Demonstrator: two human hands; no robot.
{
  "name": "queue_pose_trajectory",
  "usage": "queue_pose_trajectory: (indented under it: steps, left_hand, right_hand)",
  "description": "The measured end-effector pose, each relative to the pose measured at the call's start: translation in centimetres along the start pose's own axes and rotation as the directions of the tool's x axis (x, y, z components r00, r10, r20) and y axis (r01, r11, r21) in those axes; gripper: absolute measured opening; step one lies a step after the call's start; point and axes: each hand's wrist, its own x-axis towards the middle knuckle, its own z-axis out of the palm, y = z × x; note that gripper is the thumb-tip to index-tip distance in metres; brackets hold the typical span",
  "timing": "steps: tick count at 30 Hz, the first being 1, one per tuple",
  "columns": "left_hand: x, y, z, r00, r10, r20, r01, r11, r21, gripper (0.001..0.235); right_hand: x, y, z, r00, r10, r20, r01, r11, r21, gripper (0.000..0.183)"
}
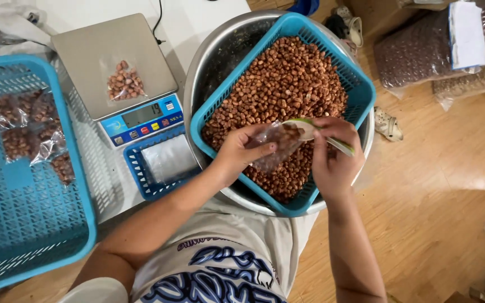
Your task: The person scoops peanuts from a blue basket into small plastic bags using a spoon, weighs each bag on a digital scale, and places the filled bags into a blue basket. The process is repeated multiple times.
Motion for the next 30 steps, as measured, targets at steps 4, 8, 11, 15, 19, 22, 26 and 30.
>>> queue_pose_trajectory:
  steps: [4,8,11,15,19,22,26,30]
  left_hand:
    - [-0.3,0.9,1.3,0.999,-0.018,-0.047,0.018,1.000,0.010,0.045]
    - [-0.8,1.5,1.3,0.998,0.032,-0.051,-0.029,0.997,0.072,0.047]
    - [-1.3,3.8,0.2,0.988,0.133,-0.083,-0.120,0.982,0.144,0.028]
    - [-0.8,9.3,-6.6,0.904,0.363,-0.227,-0.283,0.904,0.320,0.017]
    - [1.3,11.1,-20.0,0.669,0.666,-0.328,-0.162,0.563,0.811,0.018]
    - [2.5,11.9,-25.0,0.583,0.802,-0.128,0.151,0.047,0.987,0.021]
    - [4.3,14.0,-26.3,0.450,0.862,-0.233,-0.003,0.262,0.965,0.025]
    - [1.7,18.2,-26.9,0.343,0.909,-0.237,-0.088,0.282,0.955,0.032]
  right_hand:
    - [-0.6,0.2,0.3,0.977,0.204,-0.062,-0.188,0.961,0.202,0.018]
    - [-1.2,1.2,1.1,0.751,0.654,-0.089,-0.479,0.633,0.608,0.018]
    - [-1.2,0.3,1.2,0.634,0.770,-0.073,-0.528,0.500,0.686,0.017]
    - [-4.2,2.8,1.6,0.600,0.795,-0.090,-0.572,0.505,0.647,0.022]
    - [-6.9,3.7,1.0,0.632,0.775,-0.020,-0.601,0.506,0.618,0.018]
    - [-8.2,4.7,0.6,0.642,0.766,0.021,-0.595,0.481,0.644,0.016]
    - [-9.3,6.2,0.4,0.641,0.767,-0.040,-0.609,0.540,0.580,0.013]
    - [-9.7,7.2,0.1,0.608,0.792,-0.047,-0.605,0.501,0.619,0.022]
